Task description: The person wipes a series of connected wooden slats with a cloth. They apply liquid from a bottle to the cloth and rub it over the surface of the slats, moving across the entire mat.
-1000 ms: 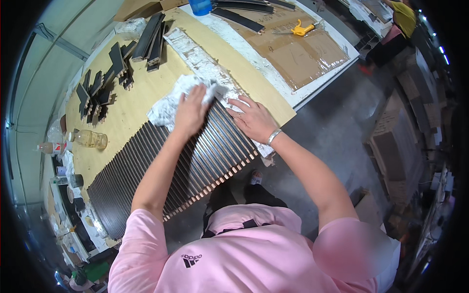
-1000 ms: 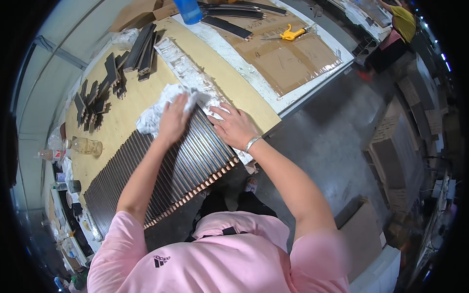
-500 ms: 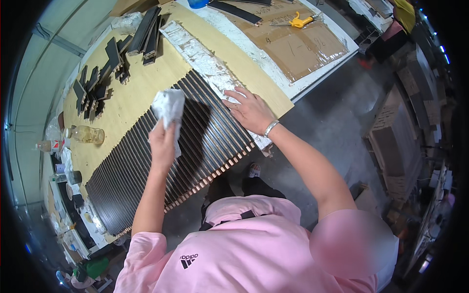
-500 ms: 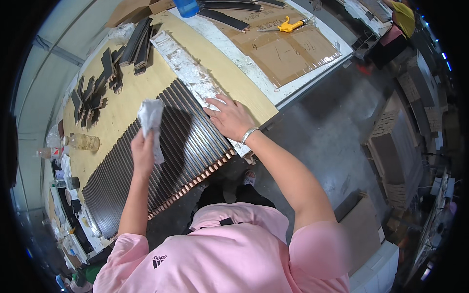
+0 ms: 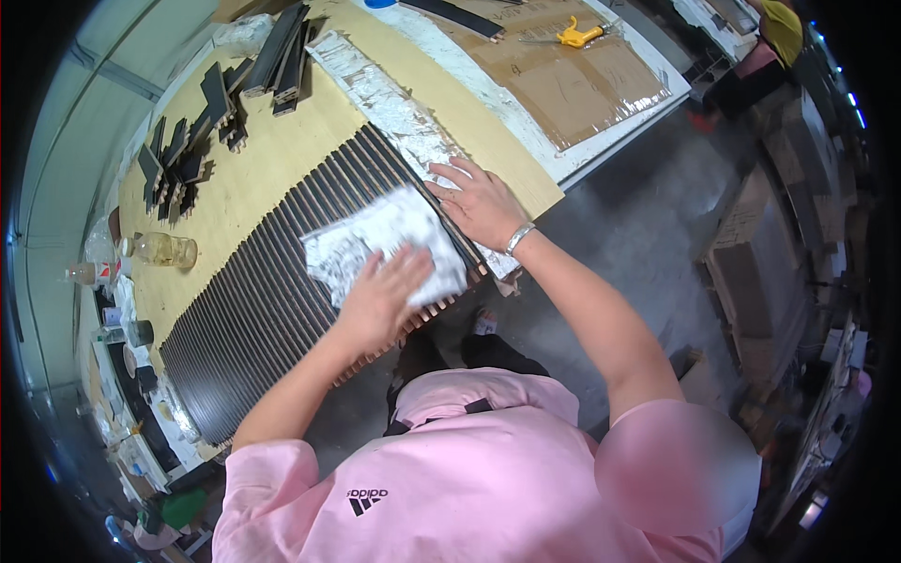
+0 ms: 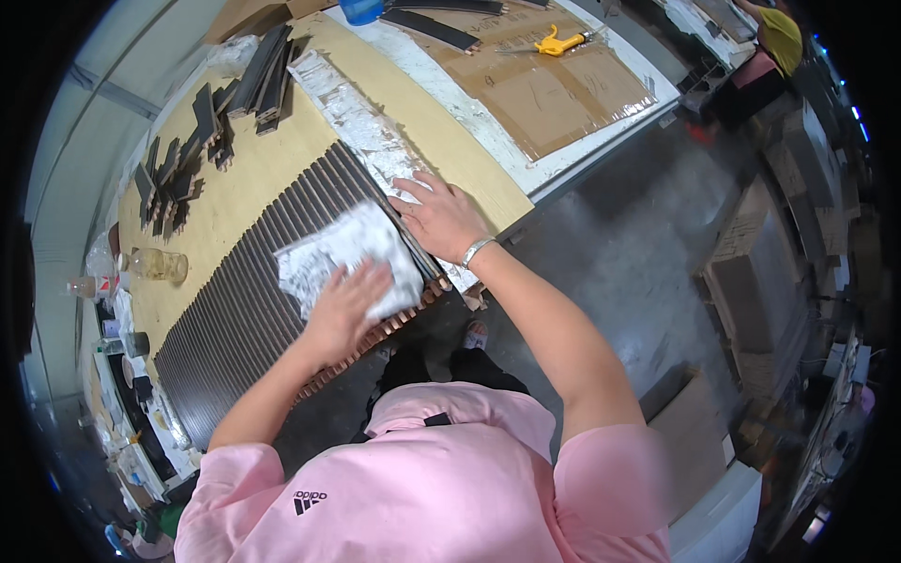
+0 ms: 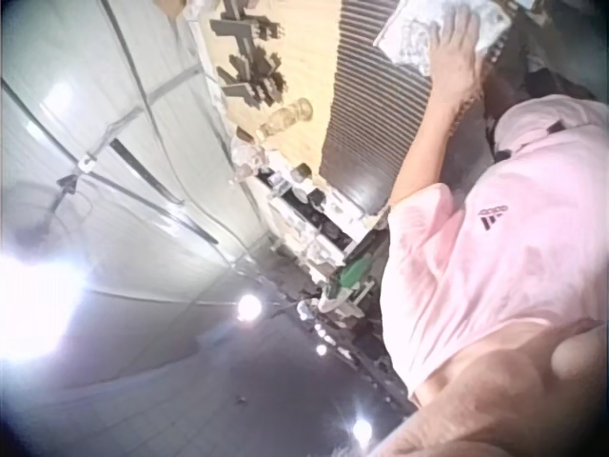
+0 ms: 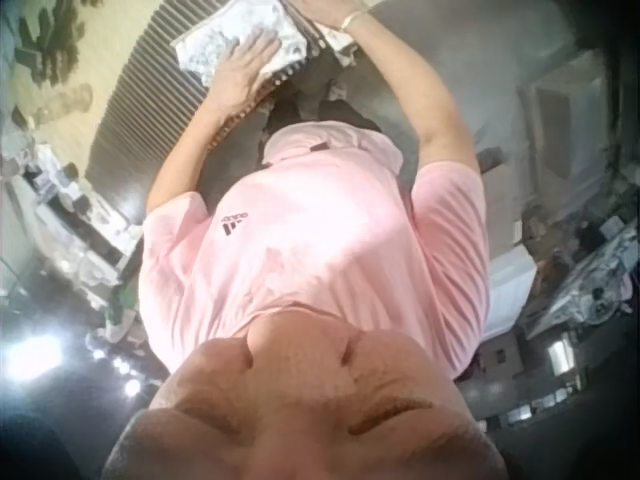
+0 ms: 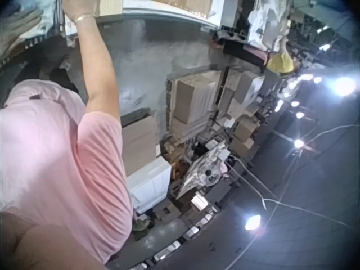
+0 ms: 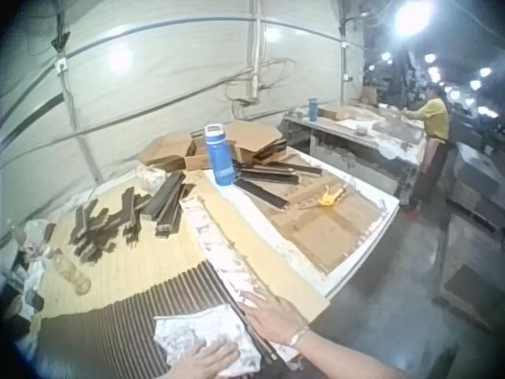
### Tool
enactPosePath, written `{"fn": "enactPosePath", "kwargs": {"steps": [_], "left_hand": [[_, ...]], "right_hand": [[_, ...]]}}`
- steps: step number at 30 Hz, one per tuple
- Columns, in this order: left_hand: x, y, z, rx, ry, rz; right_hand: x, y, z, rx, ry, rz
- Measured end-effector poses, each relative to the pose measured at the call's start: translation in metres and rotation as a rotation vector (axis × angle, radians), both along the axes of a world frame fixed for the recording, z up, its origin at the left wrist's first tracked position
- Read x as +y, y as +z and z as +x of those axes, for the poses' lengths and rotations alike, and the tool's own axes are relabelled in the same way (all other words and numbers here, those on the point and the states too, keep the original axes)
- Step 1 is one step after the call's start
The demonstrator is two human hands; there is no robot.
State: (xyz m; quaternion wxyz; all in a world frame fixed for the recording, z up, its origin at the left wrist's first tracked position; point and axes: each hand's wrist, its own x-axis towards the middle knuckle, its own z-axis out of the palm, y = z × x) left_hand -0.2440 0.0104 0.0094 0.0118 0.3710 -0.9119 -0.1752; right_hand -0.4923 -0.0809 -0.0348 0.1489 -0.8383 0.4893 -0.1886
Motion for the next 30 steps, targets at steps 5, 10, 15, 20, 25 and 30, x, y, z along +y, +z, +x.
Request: {"fn": "enactPosePath", "kwargs": {"steps": [5, 10, 15, 20, 25, 30], "left_hand": [[-0.079, -0.012, 0.052, 0.066, 0.432, -0.187], [-0.037, -0.017, 0.018, 0.143, 0.334, -0.103], [-0.014, 0.000, 0.021, 0.114, 0.156, 0.022], [-0.110, -0.022, 0.062, 0.166, 0.539, -0.283], [-0.006, -0.010, 0.005, 0.145, 0.145, -0.002], [-0.063, -0.016, 0.036, 0.270, 0.370, -0.152]], "right_hand": [[0.002, 0.009, 0.007, 0.009, 0.037, -0.016], [-0.002, -0.004, 0.004, 0.008, 0.023, -0.012], [0.003, -0.001, 0.000, 0.016, 0.012, -0.036], [-0.001, 0.004, 0.009, 0.006, 0.027, -0.052], [0.001, 0.003, 0.001, 0.010, -0.001, -0.017], [0.002, 0.004, 0.006, 0.007, 0.006, -0.074]]}}
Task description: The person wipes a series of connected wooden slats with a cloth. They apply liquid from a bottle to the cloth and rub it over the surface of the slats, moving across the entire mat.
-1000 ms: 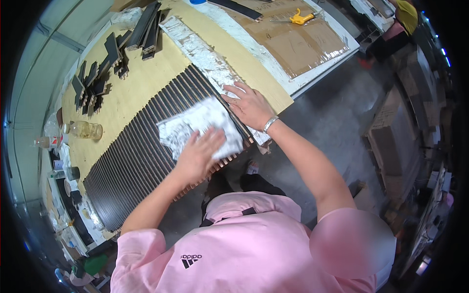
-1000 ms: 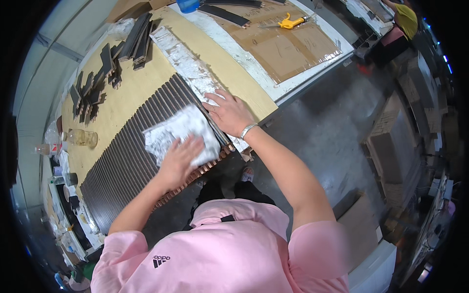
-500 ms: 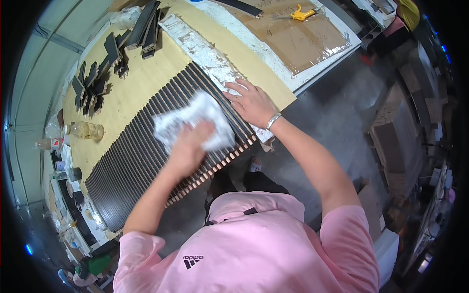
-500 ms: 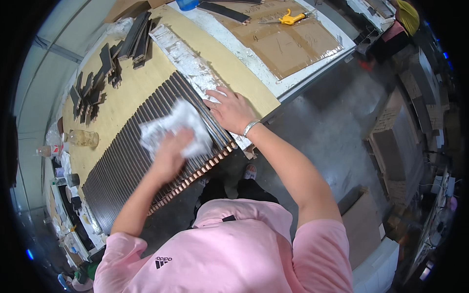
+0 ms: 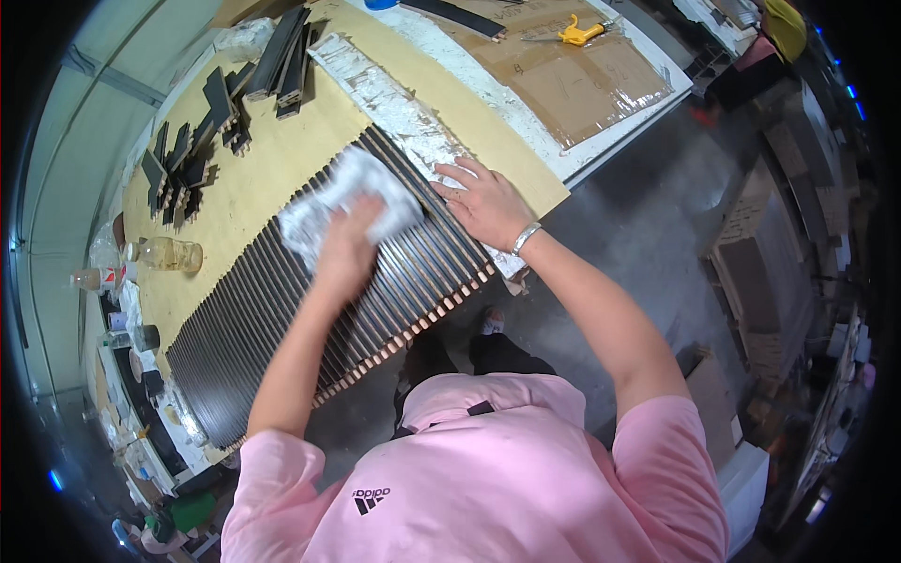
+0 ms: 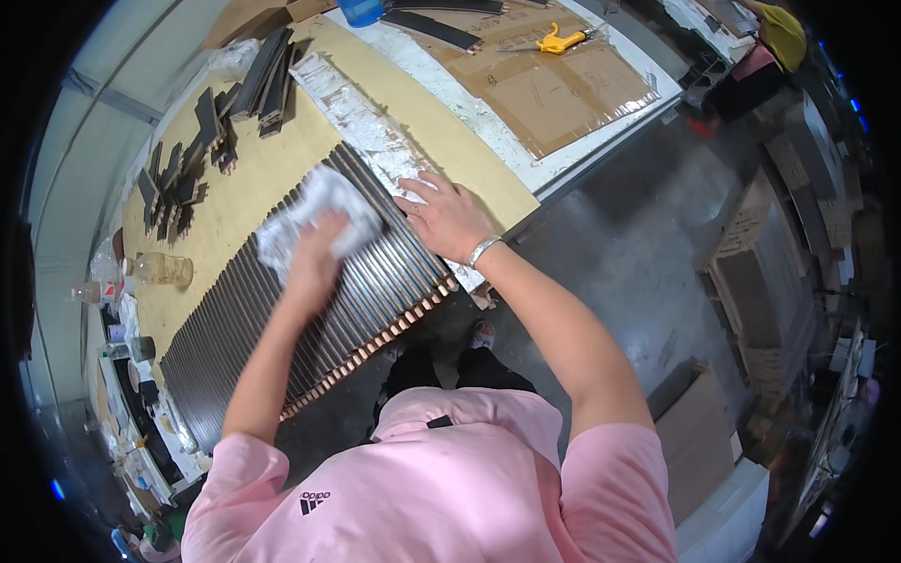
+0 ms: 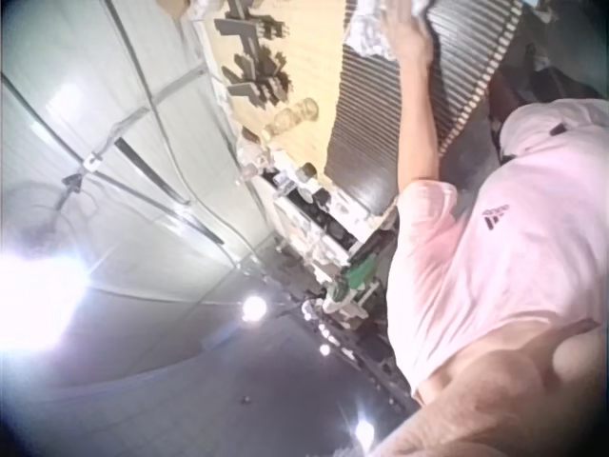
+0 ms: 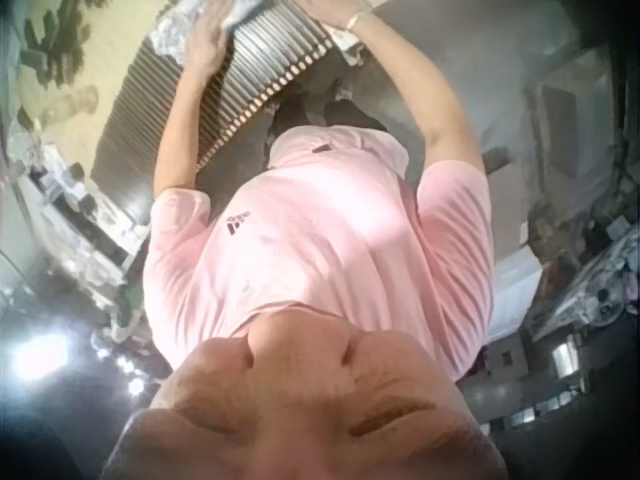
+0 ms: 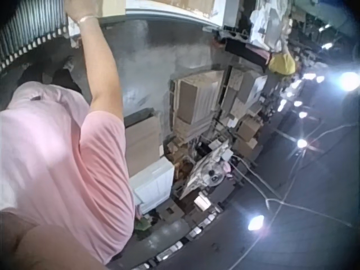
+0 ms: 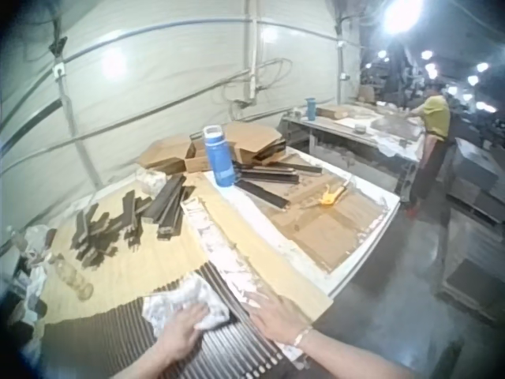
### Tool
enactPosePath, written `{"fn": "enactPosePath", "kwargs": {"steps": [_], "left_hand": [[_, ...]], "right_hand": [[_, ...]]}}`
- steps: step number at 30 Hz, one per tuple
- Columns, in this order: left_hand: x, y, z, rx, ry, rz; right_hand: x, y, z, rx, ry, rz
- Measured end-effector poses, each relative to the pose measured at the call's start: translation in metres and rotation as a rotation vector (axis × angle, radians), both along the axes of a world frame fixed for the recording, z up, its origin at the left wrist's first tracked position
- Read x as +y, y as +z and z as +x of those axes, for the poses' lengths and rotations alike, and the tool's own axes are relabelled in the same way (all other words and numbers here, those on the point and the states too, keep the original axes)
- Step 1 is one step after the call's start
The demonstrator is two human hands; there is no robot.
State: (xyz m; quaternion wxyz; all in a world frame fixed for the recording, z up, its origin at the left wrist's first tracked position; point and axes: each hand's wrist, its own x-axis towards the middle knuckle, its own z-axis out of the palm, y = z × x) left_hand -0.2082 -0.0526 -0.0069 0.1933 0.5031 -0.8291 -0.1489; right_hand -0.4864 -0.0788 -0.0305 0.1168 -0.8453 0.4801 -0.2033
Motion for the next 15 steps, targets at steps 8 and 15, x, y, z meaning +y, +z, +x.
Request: {"fn": "enactPosePath", "kwargs": {"steps": [8, 15], "left_hand": [[-0.056, 0.016, 0.039, 0.782, 0.461, 0.560], [-0.082, -0.002, -0.011, -0.155, 0.020, 0.012]], "right_hand": [[0.001, 0.004, -0.003, -0.002, -0.008, 0.085], [0.000, 0.004, 0.003, -0.027, 0.019, 0.016]]}}
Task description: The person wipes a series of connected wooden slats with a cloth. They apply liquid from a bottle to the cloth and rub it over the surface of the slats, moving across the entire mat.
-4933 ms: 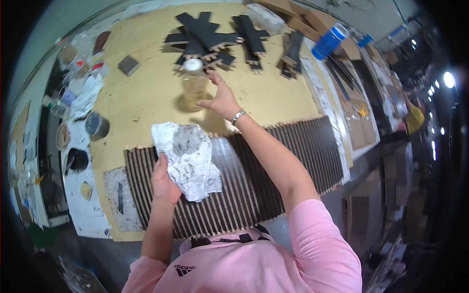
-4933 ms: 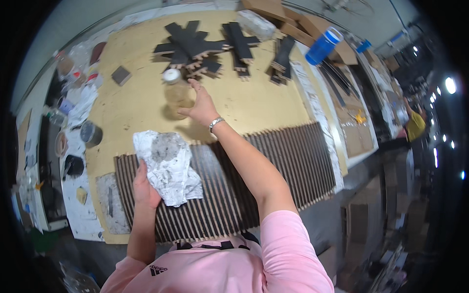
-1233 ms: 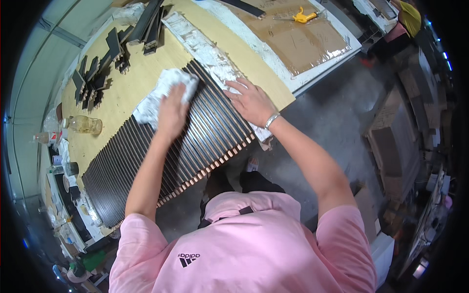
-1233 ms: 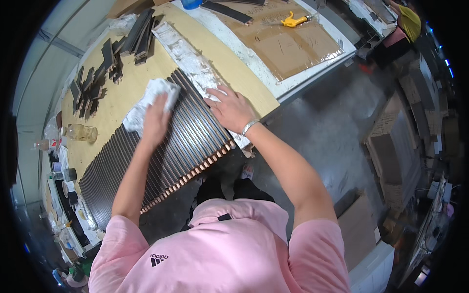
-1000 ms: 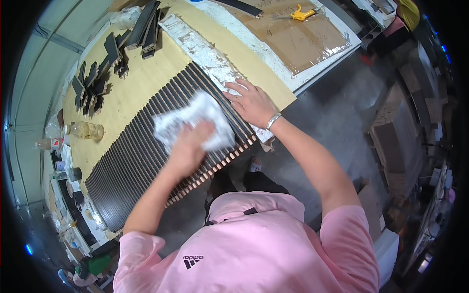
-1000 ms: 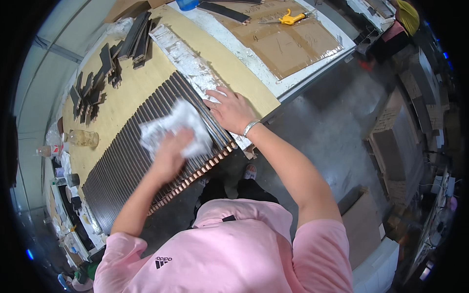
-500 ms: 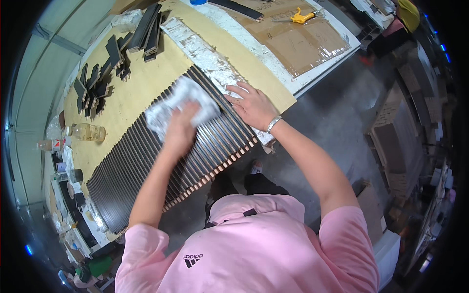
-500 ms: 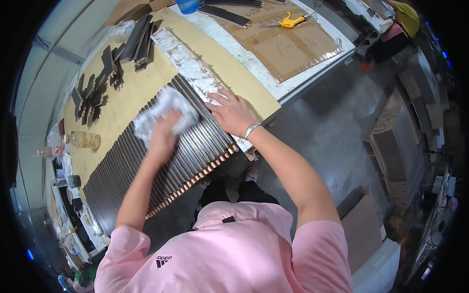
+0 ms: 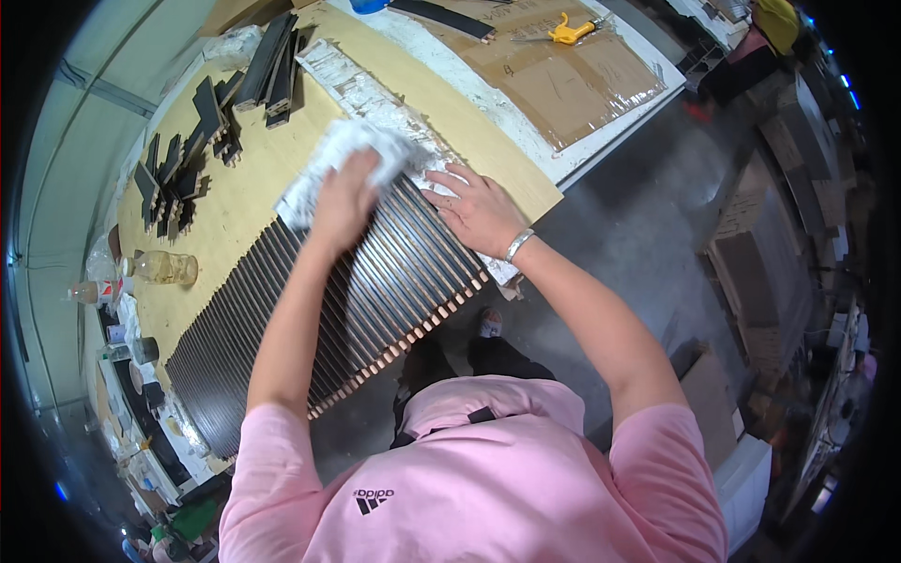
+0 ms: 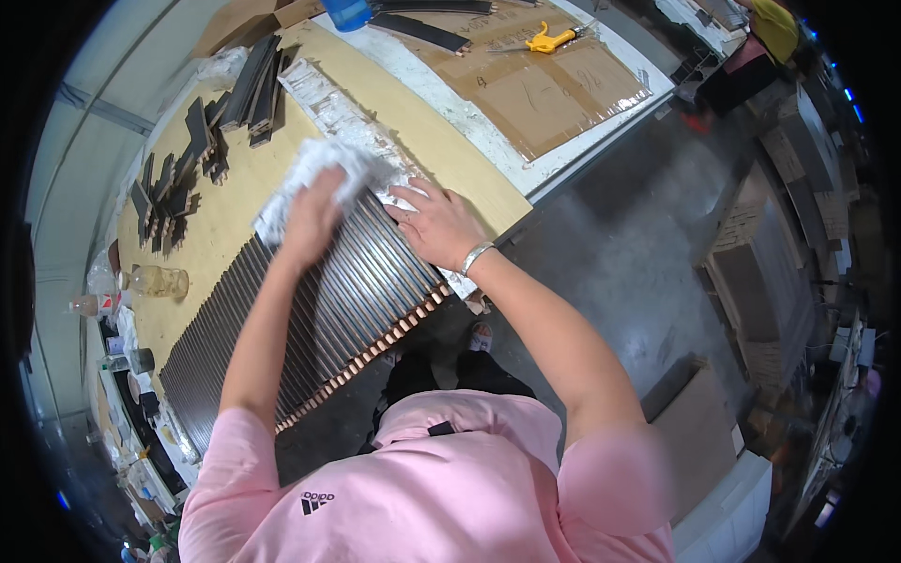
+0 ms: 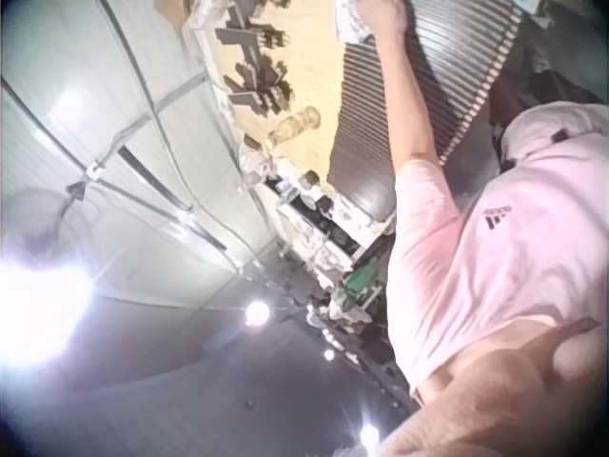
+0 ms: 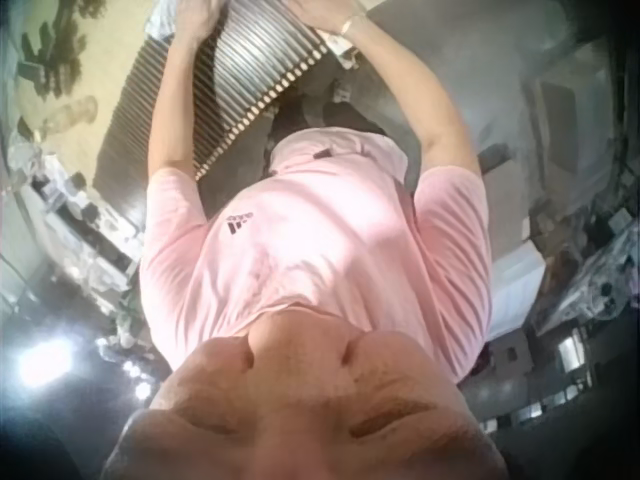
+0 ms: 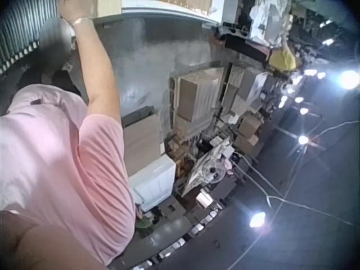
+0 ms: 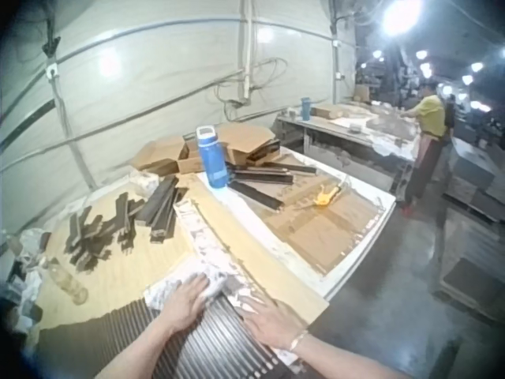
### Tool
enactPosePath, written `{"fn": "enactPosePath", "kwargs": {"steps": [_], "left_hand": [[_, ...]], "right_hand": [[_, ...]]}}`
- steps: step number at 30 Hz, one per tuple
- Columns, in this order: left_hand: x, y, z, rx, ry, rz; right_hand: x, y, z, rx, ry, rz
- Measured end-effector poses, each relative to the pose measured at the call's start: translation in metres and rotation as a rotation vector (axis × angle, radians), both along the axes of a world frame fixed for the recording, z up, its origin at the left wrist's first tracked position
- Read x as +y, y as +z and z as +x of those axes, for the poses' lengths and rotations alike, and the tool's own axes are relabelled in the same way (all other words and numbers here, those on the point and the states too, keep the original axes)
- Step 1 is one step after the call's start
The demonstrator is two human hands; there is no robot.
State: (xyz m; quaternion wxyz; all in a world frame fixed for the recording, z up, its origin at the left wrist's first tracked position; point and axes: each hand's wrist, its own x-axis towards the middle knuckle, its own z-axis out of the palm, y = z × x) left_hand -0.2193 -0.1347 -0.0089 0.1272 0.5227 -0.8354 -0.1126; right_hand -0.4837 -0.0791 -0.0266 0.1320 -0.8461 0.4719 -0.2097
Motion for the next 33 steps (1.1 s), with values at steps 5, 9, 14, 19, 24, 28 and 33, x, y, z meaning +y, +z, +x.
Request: {"fn": "enactPosePath", "kwargs": {"steps": [5, 9, 14, 19, 24, 28, 33], "left_hand": [[-0.002, -0.013, -0.017, -0.077, 0.028, -0.102], [0.082, 0.010, -0.043, -0.025, -0.344, 0.077], [0.021, 0.004, -0.023, 0.003, -0.043, -0.026], [0.105, 0.006, -0.055, 0.109, -0.278, 0.102], [0.171, 0.046, -0.028, 0.502, -0.222, 0.534], [0.116, 0.083, 0.033, 1.018, 0.568, 0.204], [0.143, 0.060, 0.010, 0.264, 0.070, 0.194]], "right_hand": [[-0.003, -0.007, -0.007, -0.058, -0.029, 0.037], [-0.002, -0.013, -0.012, -0.144, -0.052, 0.127], [-0.003, -0.002, 0.000, -0.015, 0.005, 0.090], [0.001, -0.001, -0.011, 0.089, -0.005, -0.010], [-0.002, -0.007, -0.001, -0.056, 0.003, 0.071], [0.001, -0.002, -0.006, -0.022, -0.015, 0.069], [-0.001, -0.010, -0.003, -0.018, -0.009, 0.054]]}}
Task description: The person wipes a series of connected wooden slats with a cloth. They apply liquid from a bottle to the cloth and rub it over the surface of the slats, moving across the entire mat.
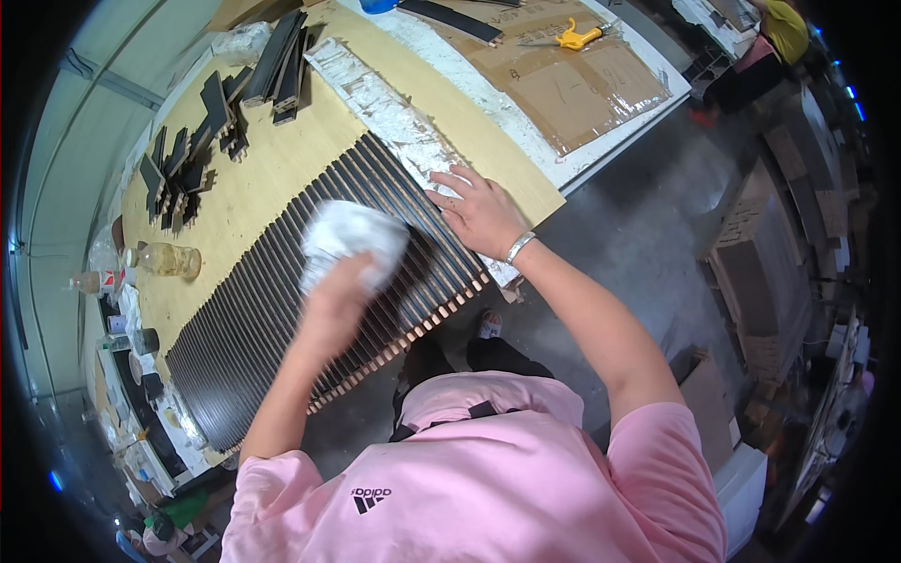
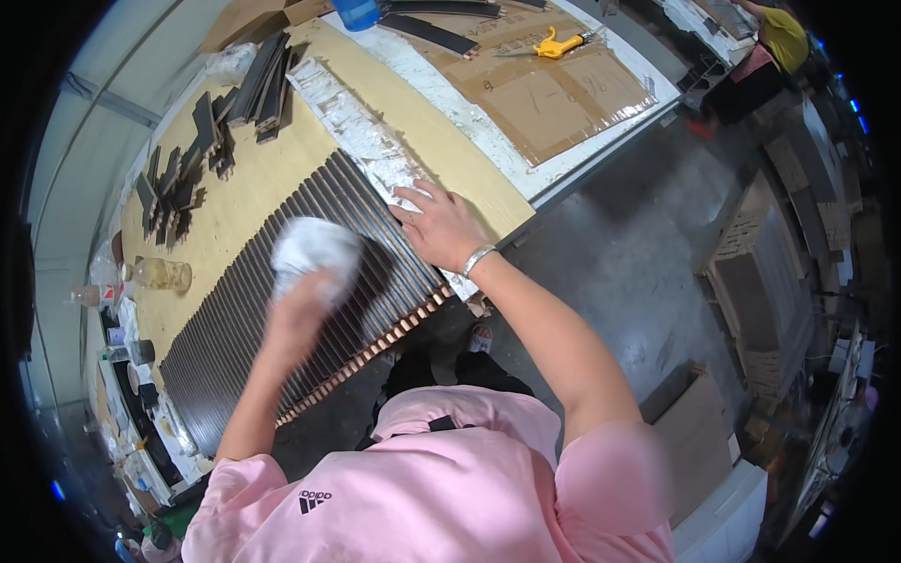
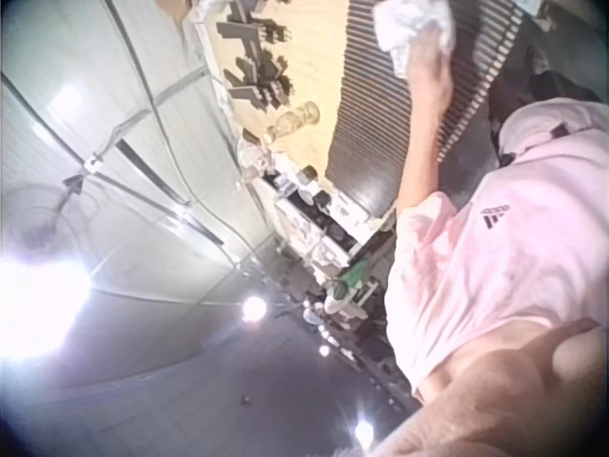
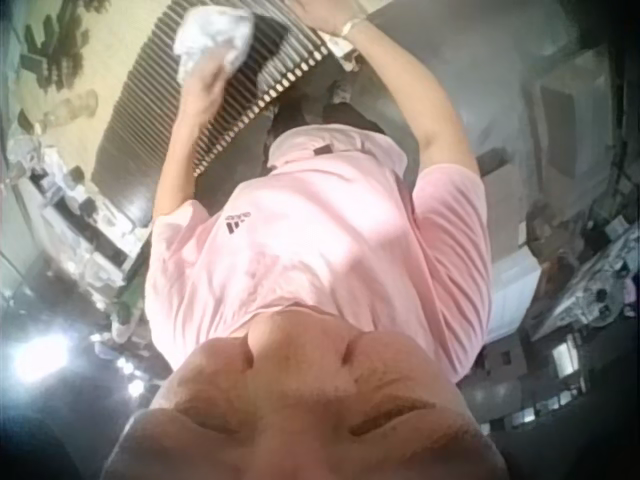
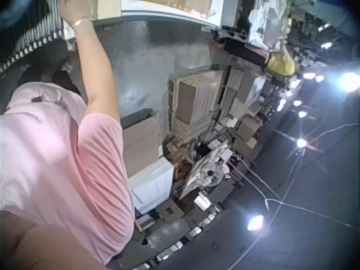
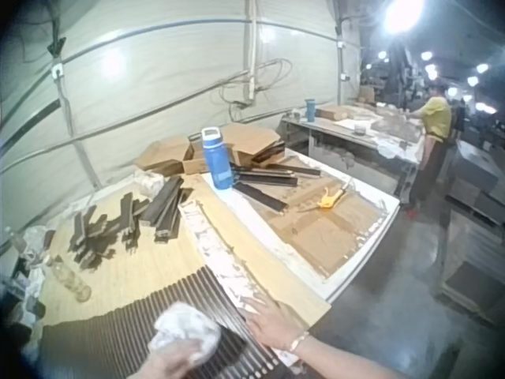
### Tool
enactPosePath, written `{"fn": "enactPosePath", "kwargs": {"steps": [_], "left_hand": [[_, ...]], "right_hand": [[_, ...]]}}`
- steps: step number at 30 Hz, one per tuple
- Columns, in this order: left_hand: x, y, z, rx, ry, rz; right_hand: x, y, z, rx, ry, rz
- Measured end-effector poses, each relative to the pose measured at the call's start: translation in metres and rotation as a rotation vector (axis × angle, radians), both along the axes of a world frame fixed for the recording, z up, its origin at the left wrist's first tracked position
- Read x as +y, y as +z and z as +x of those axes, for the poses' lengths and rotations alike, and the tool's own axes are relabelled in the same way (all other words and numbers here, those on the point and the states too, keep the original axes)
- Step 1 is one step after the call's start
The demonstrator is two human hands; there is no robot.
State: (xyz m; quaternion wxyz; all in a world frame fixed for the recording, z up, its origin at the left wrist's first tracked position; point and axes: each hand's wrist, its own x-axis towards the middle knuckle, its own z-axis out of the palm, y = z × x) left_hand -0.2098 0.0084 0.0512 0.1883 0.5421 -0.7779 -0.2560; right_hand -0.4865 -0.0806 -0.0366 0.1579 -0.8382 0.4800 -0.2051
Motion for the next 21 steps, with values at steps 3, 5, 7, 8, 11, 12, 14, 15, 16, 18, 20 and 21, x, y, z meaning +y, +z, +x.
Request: {"fn": "enactPosePath", "kwargs": {"steps": [3, 5, 7, 8, 11, 12, 14, 15, 16, 18, 20, 21], "left_hand": [[-0.006, -0.019, -0.016, -0.246, -0.398, -0.090], [-0.057, -0.048, 0.015, -0.219, -0.210, -0.133], [-0.103, -0.057, 0.032, -0.271, 0.005, -0.242], [-0.118, -0.056, 0.034, -0.311, 0.092, -0.273], [-0.096, -0.071, 0.006, -0.213, -0.025, -0.228], [-0.074, -0.073, -0.005, -0.204, -0.150, -0.203], [-0.051, -0.049, -0.030, -0.216, -0.315, -0.088], [-0.062, -0.050, -0.034, -0.270, -0.329, -0.161], [-0.079, -0.050, -0.024, -0.321, -0.269, -0.190], [-0.124, -0.062, 0.006, -0.300, -0.024, -0.296], [-0.153, -0.055, 0.010, -0.327, 0.076, -0.280], [-0.151, -0.061, 0.009, -0.291, 0.072, -0.303]], "right_hand": [[-0.001, 0.002, 0.000, 0.007, 0.007, 0.010], [0.001, 0.003, 0.000, 0.002, 0.000, -0.027], [0.002, 0.004, 0.000, -0.004, 0.005, -0.014], [0.001, 0.004, 0.001, -0.009, -0.001, -0.002], [-0.003, 0.000, 0.001, 0.009, 0.000, -0.029], [-0.001, -0.002, 0.002, 0.027, 0.002, -0.028], [-0.001, -0.001, -0.007, 0.039, -0.012, -0.009], [0.000, 0.000, -0.016, 0.039, -0.035, -0.042], [0.003, 0.004, -0.012, 0.049, -0.030, -0.073], [0.002, 0.007, 0.001, 0.014, -0.021, -0.087], [0.000, 0.005, 0.003, -0.008, -0.013, -0.078], [0.000, 0.005, 0.003, -0.010, -0.009, -0.084]]}}
